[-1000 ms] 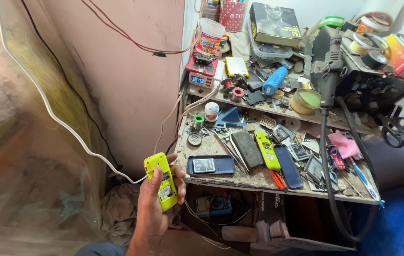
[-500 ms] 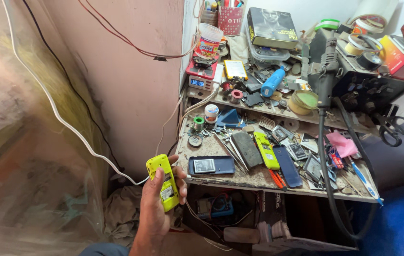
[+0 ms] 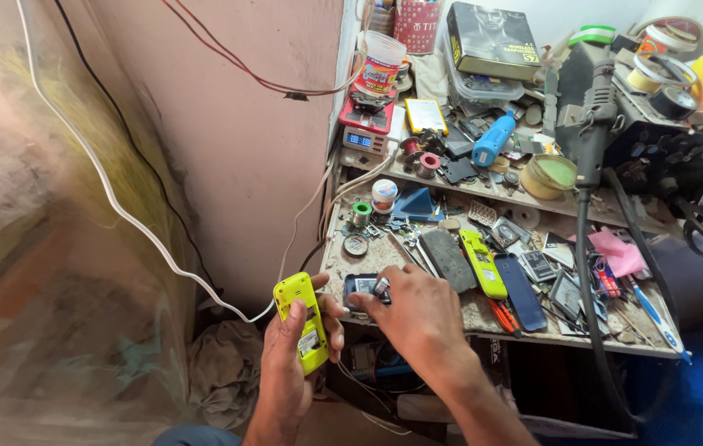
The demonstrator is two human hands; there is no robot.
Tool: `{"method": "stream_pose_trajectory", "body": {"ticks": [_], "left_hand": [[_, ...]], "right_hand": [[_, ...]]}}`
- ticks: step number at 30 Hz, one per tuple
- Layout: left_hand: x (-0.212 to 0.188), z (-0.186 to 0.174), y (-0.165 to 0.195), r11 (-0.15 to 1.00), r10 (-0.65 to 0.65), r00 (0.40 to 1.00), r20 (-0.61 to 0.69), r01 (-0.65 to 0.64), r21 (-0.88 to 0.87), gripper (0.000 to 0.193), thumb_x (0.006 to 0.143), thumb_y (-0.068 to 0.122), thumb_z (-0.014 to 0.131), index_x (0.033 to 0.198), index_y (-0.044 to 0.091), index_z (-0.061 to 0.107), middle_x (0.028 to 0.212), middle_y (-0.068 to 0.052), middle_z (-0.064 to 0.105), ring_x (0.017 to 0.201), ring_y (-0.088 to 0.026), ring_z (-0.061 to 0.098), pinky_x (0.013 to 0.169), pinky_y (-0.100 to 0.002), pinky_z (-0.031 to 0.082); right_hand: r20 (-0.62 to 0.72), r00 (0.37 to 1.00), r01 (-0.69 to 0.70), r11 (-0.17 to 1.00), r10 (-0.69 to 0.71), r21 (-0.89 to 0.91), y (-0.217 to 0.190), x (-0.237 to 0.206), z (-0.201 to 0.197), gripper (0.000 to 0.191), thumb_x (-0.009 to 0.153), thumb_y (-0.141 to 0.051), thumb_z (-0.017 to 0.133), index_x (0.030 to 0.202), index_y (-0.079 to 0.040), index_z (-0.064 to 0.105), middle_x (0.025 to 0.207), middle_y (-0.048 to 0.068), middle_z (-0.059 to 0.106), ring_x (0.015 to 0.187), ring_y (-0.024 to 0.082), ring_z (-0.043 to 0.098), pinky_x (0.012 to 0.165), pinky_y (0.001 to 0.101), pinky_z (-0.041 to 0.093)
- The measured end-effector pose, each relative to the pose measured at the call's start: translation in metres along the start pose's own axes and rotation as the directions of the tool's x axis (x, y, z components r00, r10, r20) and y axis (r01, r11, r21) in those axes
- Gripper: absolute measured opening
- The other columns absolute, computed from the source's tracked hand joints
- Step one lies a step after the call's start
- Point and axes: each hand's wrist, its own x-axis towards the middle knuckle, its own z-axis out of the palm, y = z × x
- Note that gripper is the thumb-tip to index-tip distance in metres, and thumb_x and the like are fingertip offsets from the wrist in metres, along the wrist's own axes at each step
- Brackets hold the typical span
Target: The person assembles a small mobile phone by inserting the battery and closing the back cover, then powers it on and connects a charging cable. They test the keypad and screen, then disassemble the phone again and handle a yellow phone casing.
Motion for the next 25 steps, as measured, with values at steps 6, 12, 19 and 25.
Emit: {"method": "stream_pose_trajectory", "body": {"ticks": [6,12,19,25], "left_hand": [[-0.001,0.002,-0.001,1.000,-0.005,1.000,0.000,0.005,-0.013,0.060,0.101,0.041,0.052,0.143,-0.002,0.049,0.097,-0.010,0.065,0.070,-0.014,0.061,0.055,-0.027,0.049],[0.000,0.002,-0.001,1.000,-0.009,1.000,0.003,0.009,-0.019,0.060,0.101,0.041,0.052,0.143,-0.002,0.049,0.097,-0.010,0.065,0.069,-0.014,0.061,0.055,-0.027,0.050],[0.001,0.001,-0.003,1.000,-0.001,1.000,0.000,0.001,-0.019,0.061,0.101,0.041,0.051,0.143,-0.002,0.048,0.097,-0.010,0.065,0.069,-0.015,0.061,0.054,-0.027,0.050],[0.004,-0.001,-0.005,0.999,-0.007,1.000,0.016,0.008,-0.046,0.062,0.101,0.042,0.052,0.144,-0.003,0.048,0.097,-0.011,0.064,0.070,-0.015,0.060,0.054,-0.027,0.050]], "right_hand": [[0.034,0.999,-0.031,0.996,0.034,-0.079,-0.004,0.003,0.005,0.049,0.078,-0.052,0.080,0.094,-0.007,0.074,0.097,0.012,0.072,0.088,0.034,0.073,0.077,0.0464,0.058],[0.051,0.997,-0.063,0.996,0.066,-0.055,-0.006,0.007,0.001,0.052,0.078,-0.052,0.081,0.098,-0.004,0.072,0.098,0.016,0.073,0.091,0.035,0.073,0.081,0.0459,0.058],[0.216,0.959,-0.225,0.958,0.185,0.178,0.015,0.018,-0.027,0.063,0.073,-0.048,0.082,0.122,-0.012,0.066,0.101,0.009,0.075,0.092,0.024,0.074,0.083,0.0375,0.057],[0.264,0.963,-0.233,0.662,0.055,0.712,0.067,0.041,-0.042,0.056,0.070,-0.037,0.086,0.117,-0.010,0.070,0.102,0.010,0.076,0.091,0.018,0.069,0.074,0.0364,0.056]]}}
